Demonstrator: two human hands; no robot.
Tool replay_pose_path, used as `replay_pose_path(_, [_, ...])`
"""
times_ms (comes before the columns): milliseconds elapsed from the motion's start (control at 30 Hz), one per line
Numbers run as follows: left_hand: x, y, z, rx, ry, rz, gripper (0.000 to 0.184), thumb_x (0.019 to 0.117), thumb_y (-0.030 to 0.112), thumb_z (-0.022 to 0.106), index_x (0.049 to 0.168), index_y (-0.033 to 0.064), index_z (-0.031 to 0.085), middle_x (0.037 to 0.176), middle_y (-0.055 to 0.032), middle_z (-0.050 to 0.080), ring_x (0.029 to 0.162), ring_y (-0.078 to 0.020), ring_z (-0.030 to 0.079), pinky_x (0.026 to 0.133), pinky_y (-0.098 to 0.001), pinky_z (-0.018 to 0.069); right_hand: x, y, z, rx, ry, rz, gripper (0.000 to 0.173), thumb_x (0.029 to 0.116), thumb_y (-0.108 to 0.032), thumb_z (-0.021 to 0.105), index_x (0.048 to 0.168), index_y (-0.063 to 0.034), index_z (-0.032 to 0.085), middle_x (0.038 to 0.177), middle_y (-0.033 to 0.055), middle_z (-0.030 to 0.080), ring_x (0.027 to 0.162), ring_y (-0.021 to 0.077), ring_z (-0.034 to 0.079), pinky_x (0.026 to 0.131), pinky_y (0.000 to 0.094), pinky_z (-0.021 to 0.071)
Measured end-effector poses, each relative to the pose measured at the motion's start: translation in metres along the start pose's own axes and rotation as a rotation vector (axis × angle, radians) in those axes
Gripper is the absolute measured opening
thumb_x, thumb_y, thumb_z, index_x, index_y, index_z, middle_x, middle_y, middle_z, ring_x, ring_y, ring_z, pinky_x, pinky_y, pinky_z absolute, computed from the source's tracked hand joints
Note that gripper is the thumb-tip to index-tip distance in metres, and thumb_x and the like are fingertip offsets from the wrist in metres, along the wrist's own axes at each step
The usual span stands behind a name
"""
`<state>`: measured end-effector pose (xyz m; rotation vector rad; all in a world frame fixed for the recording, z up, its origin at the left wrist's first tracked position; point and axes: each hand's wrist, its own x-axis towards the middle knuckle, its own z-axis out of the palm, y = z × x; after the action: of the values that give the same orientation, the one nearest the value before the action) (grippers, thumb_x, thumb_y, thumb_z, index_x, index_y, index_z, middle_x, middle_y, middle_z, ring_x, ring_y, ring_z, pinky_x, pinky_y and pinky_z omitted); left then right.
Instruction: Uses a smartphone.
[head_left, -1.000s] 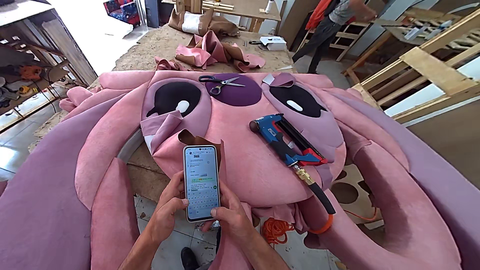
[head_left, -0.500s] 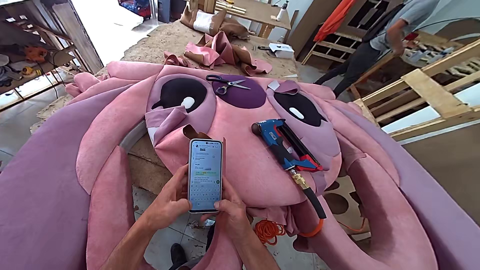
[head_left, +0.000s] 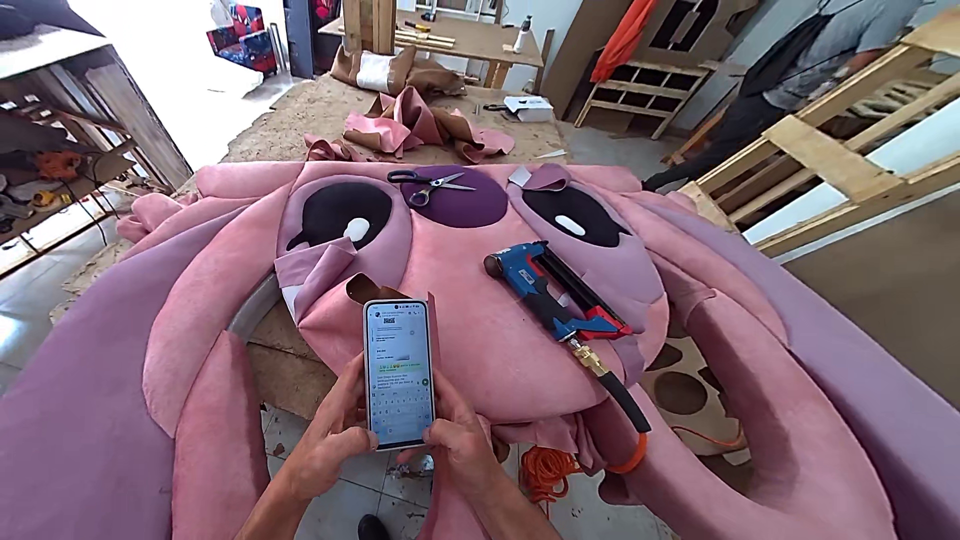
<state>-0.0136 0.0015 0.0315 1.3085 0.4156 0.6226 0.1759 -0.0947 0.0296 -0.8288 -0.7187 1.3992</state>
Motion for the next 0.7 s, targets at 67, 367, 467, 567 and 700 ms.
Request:
replay_pose_path(67, [0.0005, -0.0004, -0.001, -0.007, 0.002, -0.002, 0.089, 0.0802, 0.027, 0.068, 0.159, 0.0142, 0.029, 0.139, -0.0149, 0.061, 0.119, -0.0285, 0.066, 0.098, -0.0442, 0.0576, 0.0007, -0.0001, -0.0002, -0.001, -0.011, -0.005, 0.066, 0.0806, 0.005, 0.044, 0.146, -0.0021, 0.041, 0.124, 0.02, 0.067, 0.101, 0.0328, 0.073, 0.066, 0.0487, 0.0644])
replay_pose_path(367, [0.0013, -0.0013, -0.0033, 0.013, -0.023, 0.05, 0.086, 0.0809, 0.027, 0.065, 0.158, 0.012, 0.03, 0.136, -0.0151, 0.063, 0.119, -0.027, 0.066, 0.098, -0.0425, 0.0571, 0.001, 0.001, 0.0014, -0.002, 0.024, 0.014, 0.051, 0.0929, 0.0, 0.046, 0.143, -0.0028, 0.045, 0.118, 0.0202, 0.069, 0.094, 0.0308, 0.075, 0.064, 0.0442, 0.065])
replay_pose_path(467, [0.0014, -0.002, -0.0041, 0.016, -0.019, 0.051, 0.086, 0.0804, 0.027, 0.065, 0.157, 0.0115, 0.031, 0.135, -0.0149, 0.064, 0.118, -0.0267, 0.066, 0.097, -0.042, 0.0573, 0.0009, 0.0014, 0.0019, -0.032, 0.022, 0.01, 0.053, 0.0914, 0.002, 0.047, 0.144, -0.0024, 0.044, 0.118, 0.0203, 0.069, 0.094, 0.0313, 0.075, 0.065, 0.0446, 0.0652])
replay_pose_path(567, [0.0016, -0.0027, -0.006, 0.009, -0.007, 0.06, 0.08, 0.0814, 0.025, 0.063, 0.155, 0.0108, 0.034, 0.132, -0.015, 0.065, 0.116, -0.0264, 0.067, 0.096, -0.0417, 0.0579, -0.0001, 0.002, 0.0043, -0.101, -0.004, 0.007, 0.064, 0.0888, 0.003, 0.059, 0.148, -0.0027, 0.036, 0.122, 0.019, 0.068, 0.098, 0.0316, 0.074, 0.07, 0.0449, 0.0661])
replay_pose_path(700, [0.0035, -0.0081, -0.0054, 0.012, 0.08, 0.093, 0.063, 0.0844, 0.013, 0.048, 0.147, 0.0059, 0.046, 0.119, -0.0148, 0.07, 0.105, -0.0228, 0.071, 0.091, -0.0394, 0.0592, 0.0009, 0.0012, 0.0076, -0.133, 0.015, 0.032, 0.067, 0.087, 0.006, 0.057, 0.149, -0.0033, 0.035, 0.122, 0.02, 0.067, 0.098, 0.0328, 0.074, 0.07, 0.0453, 0.0663])
